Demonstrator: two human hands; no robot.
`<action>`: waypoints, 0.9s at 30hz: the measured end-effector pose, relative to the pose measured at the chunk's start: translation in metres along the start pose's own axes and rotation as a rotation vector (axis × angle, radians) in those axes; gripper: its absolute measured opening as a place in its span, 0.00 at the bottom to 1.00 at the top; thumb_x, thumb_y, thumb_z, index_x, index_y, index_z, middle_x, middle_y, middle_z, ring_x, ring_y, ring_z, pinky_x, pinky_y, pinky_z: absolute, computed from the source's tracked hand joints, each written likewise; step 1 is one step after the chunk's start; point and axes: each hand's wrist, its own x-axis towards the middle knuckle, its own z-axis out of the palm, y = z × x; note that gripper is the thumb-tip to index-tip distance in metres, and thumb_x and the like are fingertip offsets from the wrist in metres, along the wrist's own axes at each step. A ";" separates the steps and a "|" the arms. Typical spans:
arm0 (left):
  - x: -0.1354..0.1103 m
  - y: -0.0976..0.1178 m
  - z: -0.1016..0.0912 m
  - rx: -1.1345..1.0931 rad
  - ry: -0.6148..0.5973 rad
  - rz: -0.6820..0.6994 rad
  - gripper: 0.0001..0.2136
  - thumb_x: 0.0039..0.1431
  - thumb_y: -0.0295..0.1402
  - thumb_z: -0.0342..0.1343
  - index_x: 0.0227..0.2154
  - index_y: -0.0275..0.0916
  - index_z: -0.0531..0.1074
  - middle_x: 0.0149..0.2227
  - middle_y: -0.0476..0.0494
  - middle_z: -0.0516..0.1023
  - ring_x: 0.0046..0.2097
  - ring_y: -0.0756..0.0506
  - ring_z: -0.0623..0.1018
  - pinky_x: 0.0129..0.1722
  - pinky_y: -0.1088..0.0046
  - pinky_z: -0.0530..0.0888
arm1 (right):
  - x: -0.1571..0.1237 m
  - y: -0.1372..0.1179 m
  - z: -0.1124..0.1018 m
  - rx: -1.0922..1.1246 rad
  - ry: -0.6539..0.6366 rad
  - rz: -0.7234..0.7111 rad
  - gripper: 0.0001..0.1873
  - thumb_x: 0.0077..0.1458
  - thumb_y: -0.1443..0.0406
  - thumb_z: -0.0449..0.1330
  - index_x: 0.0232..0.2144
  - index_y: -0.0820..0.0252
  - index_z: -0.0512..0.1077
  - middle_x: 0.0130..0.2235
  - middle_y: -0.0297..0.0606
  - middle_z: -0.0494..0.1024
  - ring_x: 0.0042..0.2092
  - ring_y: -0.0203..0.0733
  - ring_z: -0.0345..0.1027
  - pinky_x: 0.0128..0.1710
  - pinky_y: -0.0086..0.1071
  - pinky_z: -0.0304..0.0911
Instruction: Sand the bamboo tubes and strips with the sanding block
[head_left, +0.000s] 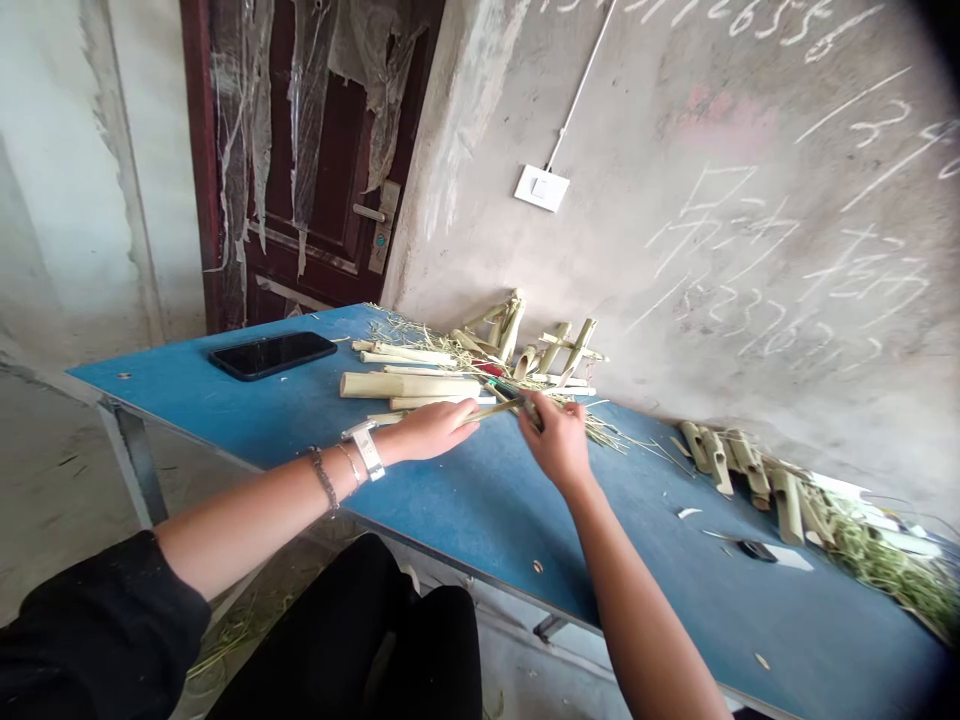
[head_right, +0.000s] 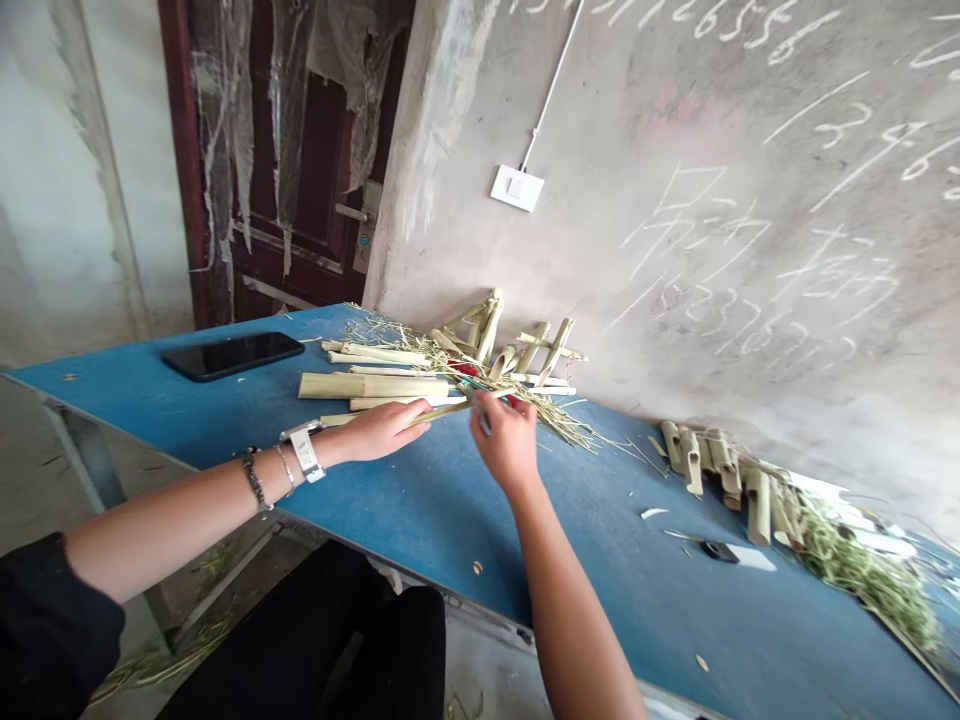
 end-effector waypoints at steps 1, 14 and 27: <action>0.001 -0.001 0.001 0.002 0.004 0.007 0.09 0.66 0.36 0.42 0.40 0.38 0.65 0.33 0.43 0.74 0.33 0.43 0.74 0.32 0.68 0.69 | -0.002 -0.009 0.004 0.093 -0.073 -0.090 0.13 0.55 0.65 0.53 0.42 0.58 0.72 0.28 0.35 0.77 0.27 0.38 0.64 0.41 0.35 0.56; 0.000 -0.003 0.001 0.028 0.008 0.018 0.10 0.67 0.37 0.42 0.42 0.38 0.64 0.34 0.43 0.74 0.34 0.44 0.75 0.34 0.69 0.70 | 0.004 0.011 -0.005 0.008 0.099 0.196 0.09 0.52 0.61 0.51 0.25 0.58 0.66 0.18 0.32 0.63 0.22 0.38 0.54 0.34 0.35 0.56; 0.000 -0.003 0.001 -0.020 -0.025 -0.003 0.12 0.67 0.40 0.40 0.42 0.40 0.64 0.38 0.42 0.75 0.39 0.41 0.76 0.38 0.64 0.71 | 0.006 0.021 -0.007 0.036 -0.007 0.289 0.10 0.55 0.62 0.48 0.31 0.61 0.67 0.21 0.38 0.67 0.22 0.40 0.58 0.24 0.30 0.47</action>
